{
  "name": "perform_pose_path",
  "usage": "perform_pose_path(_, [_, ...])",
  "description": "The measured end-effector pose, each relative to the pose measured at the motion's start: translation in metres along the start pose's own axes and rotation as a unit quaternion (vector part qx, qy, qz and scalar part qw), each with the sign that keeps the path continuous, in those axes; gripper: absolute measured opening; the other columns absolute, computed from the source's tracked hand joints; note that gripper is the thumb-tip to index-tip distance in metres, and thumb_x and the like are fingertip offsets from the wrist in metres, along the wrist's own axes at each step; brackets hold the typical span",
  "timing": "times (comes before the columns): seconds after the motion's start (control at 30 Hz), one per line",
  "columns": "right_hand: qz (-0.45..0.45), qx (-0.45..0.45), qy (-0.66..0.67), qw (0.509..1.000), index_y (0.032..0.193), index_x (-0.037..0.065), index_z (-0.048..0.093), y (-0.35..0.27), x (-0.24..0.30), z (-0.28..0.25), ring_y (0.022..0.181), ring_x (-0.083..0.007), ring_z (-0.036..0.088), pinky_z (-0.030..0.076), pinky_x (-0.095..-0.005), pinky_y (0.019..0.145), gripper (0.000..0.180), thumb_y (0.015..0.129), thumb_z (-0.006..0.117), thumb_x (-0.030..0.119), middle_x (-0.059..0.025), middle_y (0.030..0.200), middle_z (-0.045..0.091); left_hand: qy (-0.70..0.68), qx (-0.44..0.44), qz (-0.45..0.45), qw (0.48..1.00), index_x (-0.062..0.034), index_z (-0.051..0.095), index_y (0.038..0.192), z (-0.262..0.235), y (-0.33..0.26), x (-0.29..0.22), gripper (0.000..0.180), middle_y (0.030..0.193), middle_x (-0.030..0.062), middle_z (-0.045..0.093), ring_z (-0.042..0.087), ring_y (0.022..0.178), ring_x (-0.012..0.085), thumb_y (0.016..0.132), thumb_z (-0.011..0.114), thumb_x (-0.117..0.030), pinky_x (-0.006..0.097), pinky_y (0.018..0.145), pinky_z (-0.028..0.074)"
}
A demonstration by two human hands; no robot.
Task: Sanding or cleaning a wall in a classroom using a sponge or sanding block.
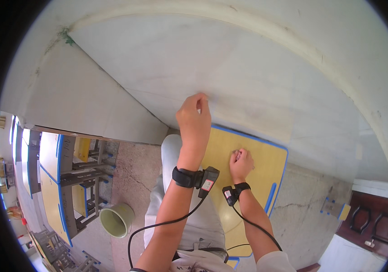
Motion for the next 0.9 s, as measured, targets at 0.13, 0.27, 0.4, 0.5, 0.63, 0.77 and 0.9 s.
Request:
perform_pose_path(0.13, [-0.004,-0.024,0.017,1.000,0.090,0.008,0.053,-0.001,0.002,-0.004,0.074,-0.0338,0.055,0.040,-0.0461,0.064,0.017,0.078,0.059,0.018,-0.0111,0.083,0.056,0.027,0.012,0.008,1.000,0.0030,0.065,0.091,0.002,0.000,0.004,0.013,0.081,0.0126,0.068,0.068,0.078,0.0202,0.086,0.056,-0.006,0.028,0.073,0.051])
perform_pose_path(0.27, [-0.015,-0.031,0.005,0.999,0.089,0.008,0.053,0.001,-0.005,-0.004,0.073,-0.0337,0.054,0.040,-0.0459,0.063,0.017,0.077,0.059,0.018,-0.0106,0.082,0.056,0.023,0.017,0.004,1.000,0.0030,0.064,0.090,0.006,-0.001,0.004,0.012,0.081,0.0130,0.068,0.067,0.076,0.0204,0.086,0.056,-0.006,0.029,0.073,0.051])
perform_pose_path(0.4, [-0.007,-0.011,-0.005,1.000,0.089,0.009,0.053,-0.001,0.000,-0.003,0.072,-0.0321,0.054,0.040,-0.0443,0.062,0.015,0.079,0.058,0.018,-0.0101,0.081,0.055,0.036,0.020,-0.020,0.999,0.0036,0.064,0.089,0.002,0.001,0.004,0.012,0.081,0.0138,0.068,0.067,0.074,0.0212,0.086,0.056,-0.006,0.029,0.071,0.051])
perform_pose_path(0.5, [-0.011,-0.016,-0.013,1.000,0.089,0.009,0.053,0.000,0.002,-0.005,0.072,-0.0307,0.054,0.040,-0.0431,0.063,0.014,0.079,0.058,0.018,-0.0097,0.080,0.054,0.047,0.016,-0.005,0.999,0.0035,0.064,0.089,0.003,0.000,0.000,0.012,0.081,0.0139,0.068,0.066,0.073,0.0215,0.086,0.056,-0.005,0.029,0.070,0.050])
perform_pose_path(0.63, [0.000,-0.006,-0.008,1.000,0.089,0.009,0.052,0.000,0.001,-0.001,0.073,-0.0332,0.054,0.040,-0.0450,0.063,0.016,0.078,0.059,0.019,-0.0108,0.082,0.056,0.038,-0.001,0.006,0.999,0.0032,0.064,0.090,0.001,0.001,0.004,0.013,0.081,0.0140,0.068,0.066,0.072,0.0218,0.086,0.056,-0.005,0.030,0.069,0.050])
perform_pose_path(0.77, [-0.019,-0.038,0.011,0.999,0.090,0.009,0.052,-0.001,0.001,-0.007,0.073,-0.0331,0.055,0.040,-0.0450,0.063,0.016,0.078,0.059,0.019,-0.0107,0.082,0.055,0.041,0.021,-0.001,0.999,0.0033,0.064,0.090,0.002,-0.001,0.003,0.013,0.081,0.0142,0.067,0.066,0.073,0.0223,0.086,0.056,-0.006,0.030,0.069,0.051])
perform_pose_path(0.9, [-0.007,-0.012,-0.003,1.000,0.090,0.009,0.052,0.000,-0.001,-0.001,0.073,-0.0331,0.055,0.041,-0.0450,0.063,0.016,0.079,0.058,0.019,-0.0106,0.082,0.055,0.042,0.012,0.000,0.999,0.0032,0.065,0.090,0.002,0.000,0.002,0.013,0.081,0.0141,0.067,0.065,0.072,0.0224,0.085,0.058,-0.007,0.031,0.069,0.050])
Point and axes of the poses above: each hand's wrist, its own y-axis towards the middle knuckle, its own z-axis out of the palm, x = y × z, the point moved 10 cm from there along y, towards the middle knuckle
